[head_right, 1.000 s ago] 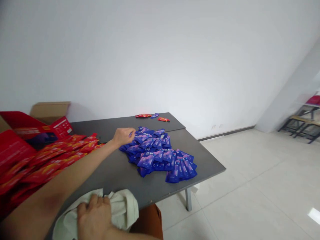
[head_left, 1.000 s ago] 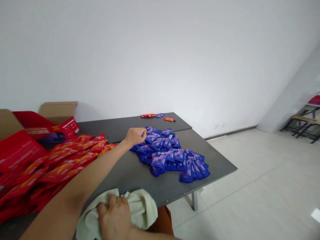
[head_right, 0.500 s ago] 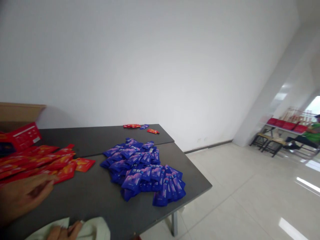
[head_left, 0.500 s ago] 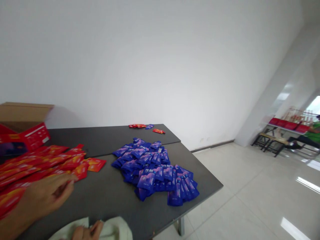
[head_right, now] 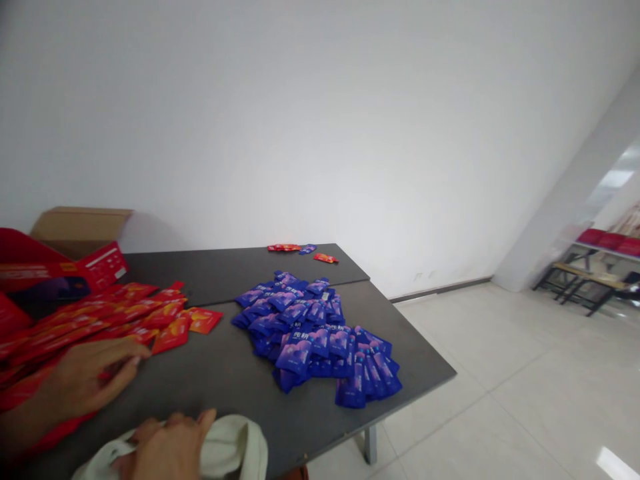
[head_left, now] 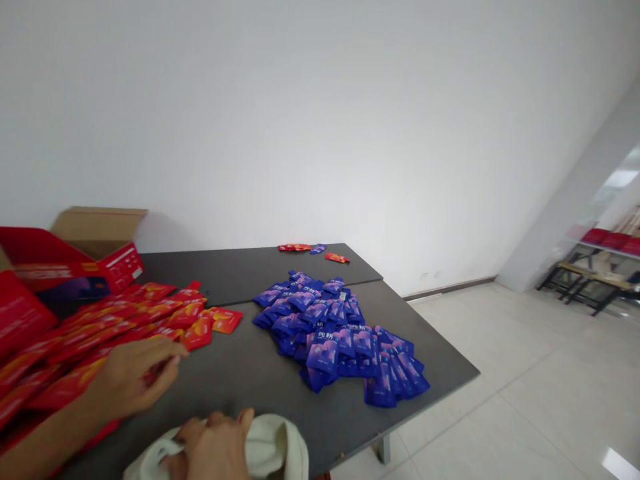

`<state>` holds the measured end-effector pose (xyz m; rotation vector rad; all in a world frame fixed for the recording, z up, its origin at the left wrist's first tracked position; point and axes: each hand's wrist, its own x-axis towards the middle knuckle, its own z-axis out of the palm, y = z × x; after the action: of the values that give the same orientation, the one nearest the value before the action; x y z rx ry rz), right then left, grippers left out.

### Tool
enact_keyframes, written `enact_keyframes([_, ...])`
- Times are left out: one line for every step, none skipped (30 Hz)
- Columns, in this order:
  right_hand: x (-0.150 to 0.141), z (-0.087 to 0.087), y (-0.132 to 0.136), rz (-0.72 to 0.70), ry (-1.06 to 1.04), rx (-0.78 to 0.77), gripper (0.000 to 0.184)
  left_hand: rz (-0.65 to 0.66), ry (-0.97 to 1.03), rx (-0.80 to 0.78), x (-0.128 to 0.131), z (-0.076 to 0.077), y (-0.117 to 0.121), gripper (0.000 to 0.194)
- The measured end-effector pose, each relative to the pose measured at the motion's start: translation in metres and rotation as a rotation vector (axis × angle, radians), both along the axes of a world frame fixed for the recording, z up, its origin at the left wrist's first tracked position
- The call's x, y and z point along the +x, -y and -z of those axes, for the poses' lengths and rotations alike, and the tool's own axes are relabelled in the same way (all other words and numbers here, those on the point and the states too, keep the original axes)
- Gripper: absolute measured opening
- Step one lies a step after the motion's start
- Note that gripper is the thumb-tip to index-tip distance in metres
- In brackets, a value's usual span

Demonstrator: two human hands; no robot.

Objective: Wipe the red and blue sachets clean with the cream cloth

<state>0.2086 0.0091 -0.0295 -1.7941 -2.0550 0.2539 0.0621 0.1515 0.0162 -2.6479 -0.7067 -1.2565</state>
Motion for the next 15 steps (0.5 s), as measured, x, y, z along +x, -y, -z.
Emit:
enact_keyframes([0.005,-0.008,-0.001,0.010,-0.063,0.000,0.015,-0.012,-0.018,0.020,0.002,-0.011,-0.011,0.021])
enact_keyframes([0.009,-0.015,-0.003,0.033,-0.121,0.001,0.014,-0.028,-0.042,0.045,0.005,-0.022,-0.023,0.019])
enact_keyframes([0.012,-0.023,-0.007,0.061,-0.170,0.003,0.013,-0.042,-0.072,0.078,0.008,-0.033,-0.034,0.018])
enact_keyframes([0.014,-0.029,-0.011,0.080,-0.210,0.007,0.012,-0.057,-0.112,0.116,0.013,-0.043,-0.045,0.018])
enact_keyframes([0.015,-0.034,-0.016,0.081,-0.229,0.016,0.011,-0.069,-0.151,0.160,0.018,-0.053,-0.057,0.018])
enact_keyframes([0.015,-0.037,-0.023,0.064,-0.218,0.028,0.011,-0.079,-0.188,0.208,0.024,-0.062,-0.070,0.018])
enact_keyframes([0.013,-0.036,-0.030,0.033,-0.188,0.038,0.012,-0.098,-0.225,0.245,0.031,-0.070,-0.084,0.019])
enact_keyframes([0.010,-0.033,-0.037,0.005,-0.148,0.051,0.012,-0.123,-0.259,0.261,0.039,-0.077,-0.099,0.020])
enact_keyframes([0.006,-0.027,-0.045,-0.010,-0.104,0.066,0.013,-0.153,-0.283,0.270,0.047,-0.083,-0.115,0.022])
enact_keyframes([0.001,-0.019,-0.054,-0.003,-0.061,0.081,0.014,-0.185,-0.302,0.270,0.055,-0.087,-0.131,0.024])
enact_keyframes([-0.004,-0.009,-0.061,0.024,-0.021,0.094,0.014,-0.214,-0.314,0.262,0.063,-0.091,-0.147,0.025])
enact_keyframes([-0.008,0.002,-0.068,0.074,0.005,0.112,0.014,-0.240,-0.323,0.248,0.072,-0.094,-0.163,0.026])
enact_keyframes([-0.011,0.013,-0.074,0.138,0.020,0.118,0.015,-0.263,-0.333,0.225,0.080,-0.096,-0.178,0.027])
enact_keyframes([-0.012,0.022,-0.077,0.201,0.034,0.125,0.018,-0.283,-0.343,0.192,0.089,-0.097,-0.194,0.027])
enact_keyframes([-0.010,0.030,-0.078,0.218,0.050,0.154,0.022,-0.301,-0.353,0.153,0.098,-0.098,-0.208,0.028])
